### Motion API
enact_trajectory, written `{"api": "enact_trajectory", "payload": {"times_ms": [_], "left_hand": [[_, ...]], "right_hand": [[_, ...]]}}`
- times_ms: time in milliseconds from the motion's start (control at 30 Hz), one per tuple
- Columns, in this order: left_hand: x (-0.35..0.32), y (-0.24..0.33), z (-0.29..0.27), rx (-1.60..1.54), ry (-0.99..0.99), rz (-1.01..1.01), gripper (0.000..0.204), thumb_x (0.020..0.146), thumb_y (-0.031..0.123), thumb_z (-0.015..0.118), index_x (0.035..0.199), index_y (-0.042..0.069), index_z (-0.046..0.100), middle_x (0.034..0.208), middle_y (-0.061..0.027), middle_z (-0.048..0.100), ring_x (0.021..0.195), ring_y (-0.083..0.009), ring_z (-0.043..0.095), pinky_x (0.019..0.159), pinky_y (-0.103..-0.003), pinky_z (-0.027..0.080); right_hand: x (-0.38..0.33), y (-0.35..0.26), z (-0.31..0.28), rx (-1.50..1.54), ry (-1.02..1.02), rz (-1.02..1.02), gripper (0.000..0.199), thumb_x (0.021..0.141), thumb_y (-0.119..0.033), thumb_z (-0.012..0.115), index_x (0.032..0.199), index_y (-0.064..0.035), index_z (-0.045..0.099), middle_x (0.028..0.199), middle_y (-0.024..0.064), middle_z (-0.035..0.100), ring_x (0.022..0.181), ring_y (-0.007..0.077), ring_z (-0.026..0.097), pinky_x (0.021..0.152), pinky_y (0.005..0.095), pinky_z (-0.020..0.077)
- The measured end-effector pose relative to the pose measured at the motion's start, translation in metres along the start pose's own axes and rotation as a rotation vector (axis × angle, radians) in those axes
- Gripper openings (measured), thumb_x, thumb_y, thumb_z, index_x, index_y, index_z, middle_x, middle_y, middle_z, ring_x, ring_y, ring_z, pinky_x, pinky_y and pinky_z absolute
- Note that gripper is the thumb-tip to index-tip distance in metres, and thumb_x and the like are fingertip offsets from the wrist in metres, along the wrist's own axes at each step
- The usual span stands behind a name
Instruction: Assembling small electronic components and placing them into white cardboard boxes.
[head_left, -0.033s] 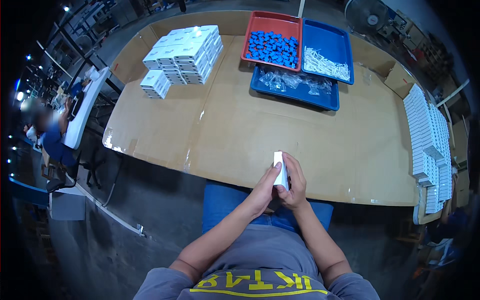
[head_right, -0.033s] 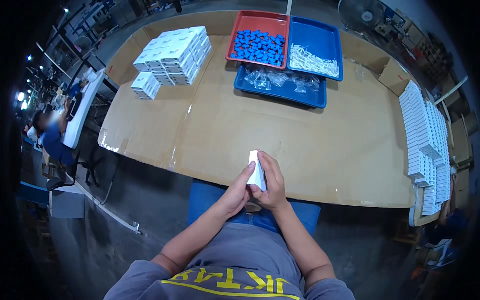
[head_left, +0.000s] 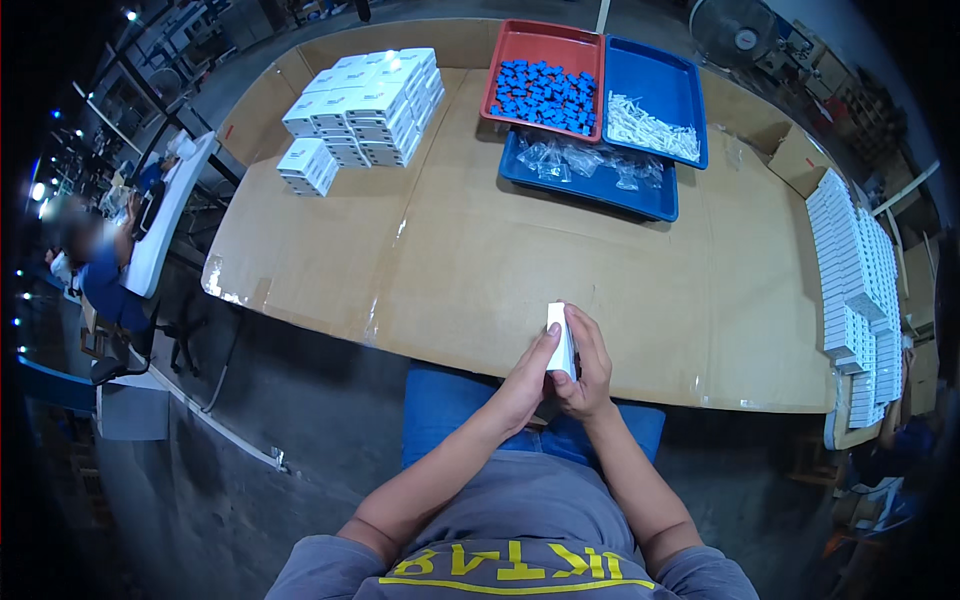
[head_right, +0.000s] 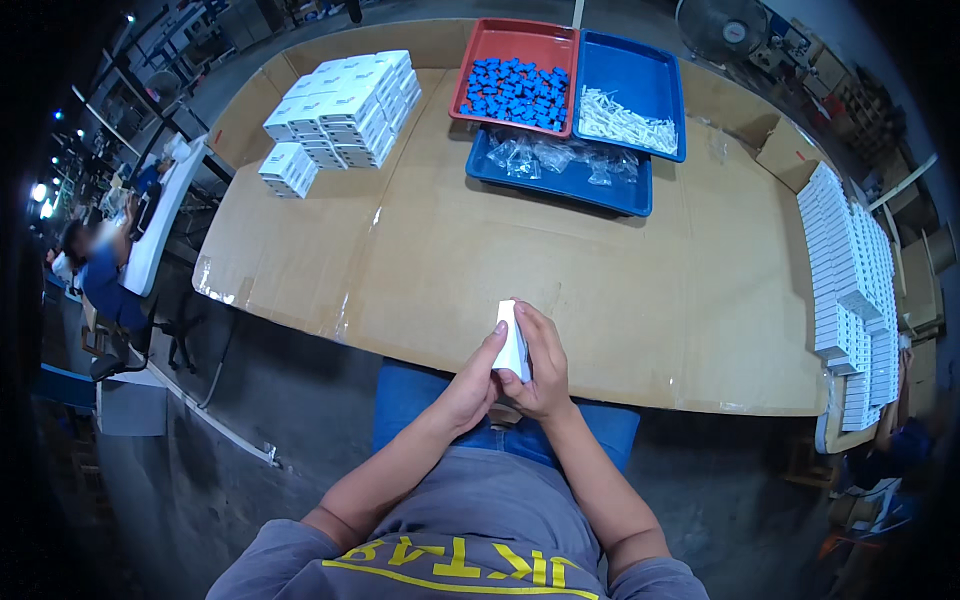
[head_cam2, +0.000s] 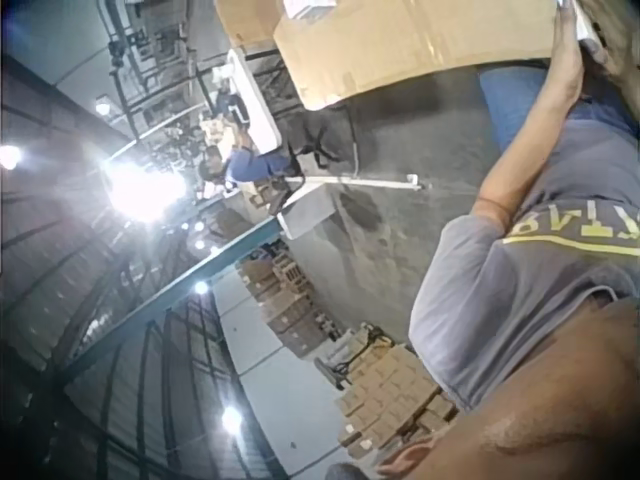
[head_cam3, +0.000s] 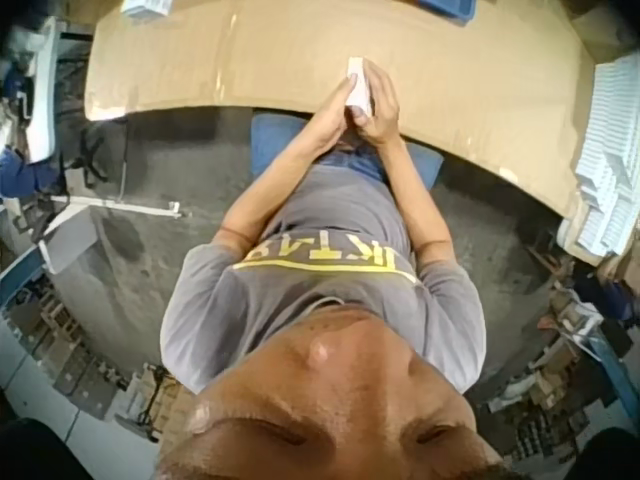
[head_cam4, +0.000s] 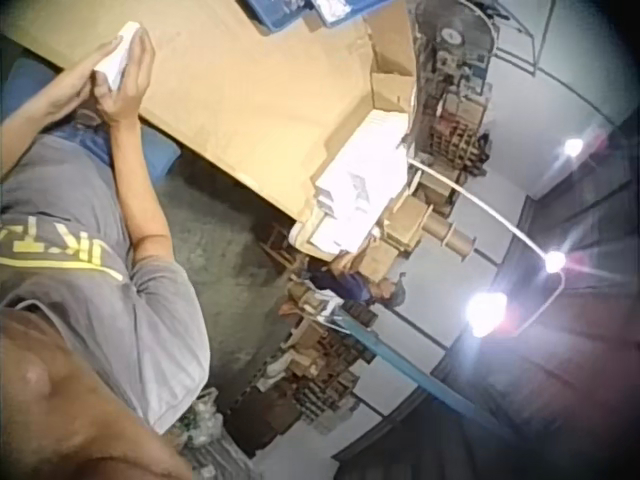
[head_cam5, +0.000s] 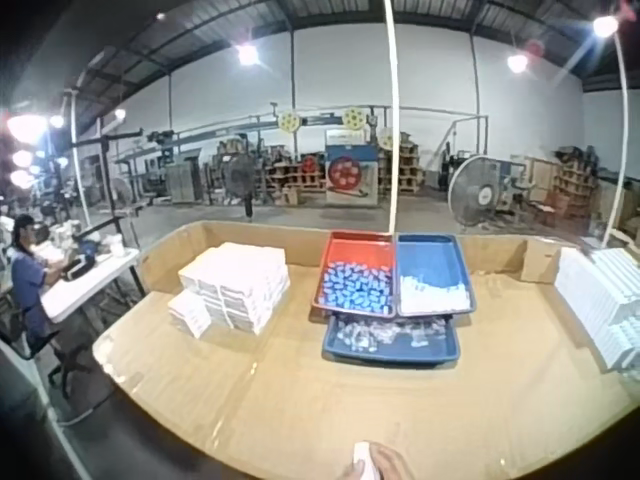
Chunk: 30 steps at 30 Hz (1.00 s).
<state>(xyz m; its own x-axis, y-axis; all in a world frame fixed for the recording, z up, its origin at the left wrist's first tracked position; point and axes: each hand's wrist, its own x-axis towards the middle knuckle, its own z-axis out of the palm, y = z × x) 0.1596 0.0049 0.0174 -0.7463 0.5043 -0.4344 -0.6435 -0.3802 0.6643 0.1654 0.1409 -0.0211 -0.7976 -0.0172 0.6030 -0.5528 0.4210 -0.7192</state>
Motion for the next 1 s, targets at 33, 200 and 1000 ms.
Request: {"api": "enact_trajectory", "payload": {"times_ms": [33,200,1000], "left_hand": [[0.002,0.001,0.001,-0.005,0.011,0.015,0.058,0.11,0.054,0.044,0.145,0.007,0.047,0.13,-0.0084,0.06,0.118,-0.0172,0.062,0.101,-0.034,0.052],[0.018,-0.007,-0.008,0.02,0.022,0.058,0.063,0.11,0.056,0.043,0.149,0.006,0.046,0.132,-0.0085,0.058,0.121,-0.0165,0.057,0.103,-0.032,0.047],[0.033,-0.006,-0.007,0.029,0.132,0.069,0.05,0.111,0.052,0.043,0.124,0.005,0.056,0.1,-0.0031,0.063,0.086,-0.0092,0.063,0.071,-0.025,0.053]], "right_hand": [[0.002,0.002,0.002,-0.017,0.033,-0.031,0.079,0.1,-0.056,0.058,0.144,0.0096,0.051,0.138,0.0332,0.057,0.126,0.0456,0.06,0.105,0.0485,0.0499],[0.005,0.013,0.012,-0.016,0.042,0.01,0.08,0.101,-0.058,0.055,0.142,0.0104,0.052,0.138,0.0332,0.057,0.125,0.0459,0.06,0.104,0.0486,0.0504],[0.002,0.034,0.02,-0.04,0.018,-0.02,0.084,0.109,-0.06,0.034,0.142,0.0145,0.052,0.136,0.0373,0.058,0.122,0.0505,0.062,0.102,0.0504,0.0525]]}}
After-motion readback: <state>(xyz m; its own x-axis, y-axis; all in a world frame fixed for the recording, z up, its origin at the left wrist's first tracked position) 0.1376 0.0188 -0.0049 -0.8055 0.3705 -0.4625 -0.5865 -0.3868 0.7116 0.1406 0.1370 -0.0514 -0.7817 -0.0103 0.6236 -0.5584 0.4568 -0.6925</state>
